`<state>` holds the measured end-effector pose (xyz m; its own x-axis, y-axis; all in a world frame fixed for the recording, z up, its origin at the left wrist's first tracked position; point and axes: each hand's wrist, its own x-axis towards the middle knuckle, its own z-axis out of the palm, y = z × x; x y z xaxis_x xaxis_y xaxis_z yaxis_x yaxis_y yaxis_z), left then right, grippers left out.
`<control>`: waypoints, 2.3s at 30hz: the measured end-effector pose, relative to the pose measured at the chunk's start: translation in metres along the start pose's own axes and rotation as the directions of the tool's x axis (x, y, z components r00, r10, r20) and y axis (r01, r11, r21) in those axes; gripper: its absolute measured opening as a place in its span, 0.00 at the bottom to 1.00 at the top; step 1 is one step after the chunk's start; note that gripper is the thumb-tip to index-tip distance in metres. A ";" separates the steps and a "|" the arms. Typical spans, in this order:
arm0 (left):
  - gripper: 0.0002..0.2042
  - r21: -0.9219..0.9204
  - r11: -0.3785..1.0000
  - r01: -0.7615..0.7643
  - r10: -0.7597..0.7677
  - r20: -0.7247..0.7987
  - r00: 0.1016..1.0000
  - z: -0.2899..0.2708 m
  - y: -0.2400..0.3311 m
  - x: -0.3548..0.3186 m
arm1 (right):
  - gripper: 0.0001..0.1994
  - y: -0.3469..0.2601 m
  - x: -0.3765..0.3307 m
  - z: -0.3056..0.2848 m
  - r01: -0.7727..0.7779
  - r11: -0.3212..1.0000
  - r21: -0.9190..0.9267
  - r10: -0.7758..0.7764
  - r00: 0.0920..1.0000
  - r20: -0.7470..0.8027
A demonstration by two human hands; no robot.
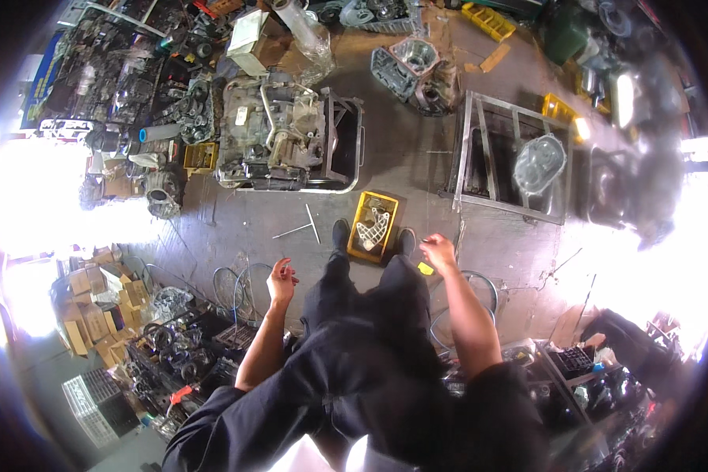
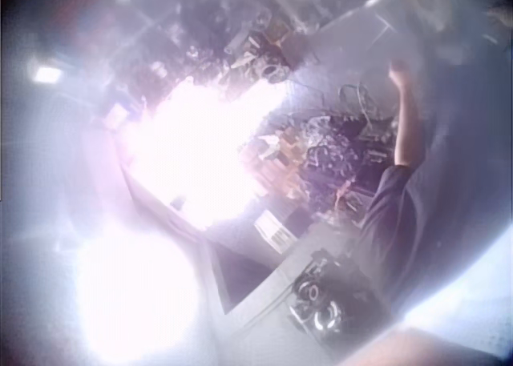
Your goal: The person assembles a transmission by inserting bolts into the casing, attaching a metal pipe, and tightening fasteners. They handle bolts, washers, and a metal pipe while working on the transmission casing in a workshop.
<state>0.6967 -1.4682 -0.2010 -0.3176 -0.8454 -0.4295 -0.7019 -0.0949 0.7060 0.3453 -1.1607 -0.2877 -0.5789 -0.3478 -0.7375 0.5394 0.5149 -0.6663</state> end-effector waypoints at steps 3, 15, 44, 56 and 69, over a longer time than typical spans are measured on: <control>0.11 0.052 0.985 0.165 -0.161 -0.066 0.985 -0.017 -0.039 -0.016 | 0.07 0.053 -0.010 -0.056 -0.127 0.982 -0.138 0.112 0.988 -0.110; 0.11 0.045 0.954 0.297 -0.293 -0.075 0.953 -0.024 -0.079 0.006 | 0.10 0.172 -0.036 -0.118 -0.148 0.987 -0.061 0.136 0.976 -0.169; 0.08 -0.123 0.906 0.406 -0.405 0.037 0.914 -0.057 -0.092 0.108 | 0.19 0.018 -0.054 -0.012 -0.126 0.930 0.344 0.128 0.992 0.019; 0.10 -0.136 0.971 0.197 -0.187 0.080 0.979 -0.036 -0.047 0.139 | 0.13 -0.045 -0.057 0.026 -0.076 0.888 0.454 0.067 0.997 0.037; 0.09 -0.013 0.957 0.288 -0.287 0.045 0.957 -0.058 -0.072 0.110 | 0.13 -0.103 -0.050 0.073 0.039 0.898 0.438 -0.080 0.994 0.074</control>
<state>0.7496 -1.5846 -0.2661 -0.1309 -0.7579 -0.6391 -0.7556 -0.3411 0.5592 0.3630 -1.2534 -0.1906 -0.5731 -0.4453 -0.6880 0.7296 0.1051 -0.6758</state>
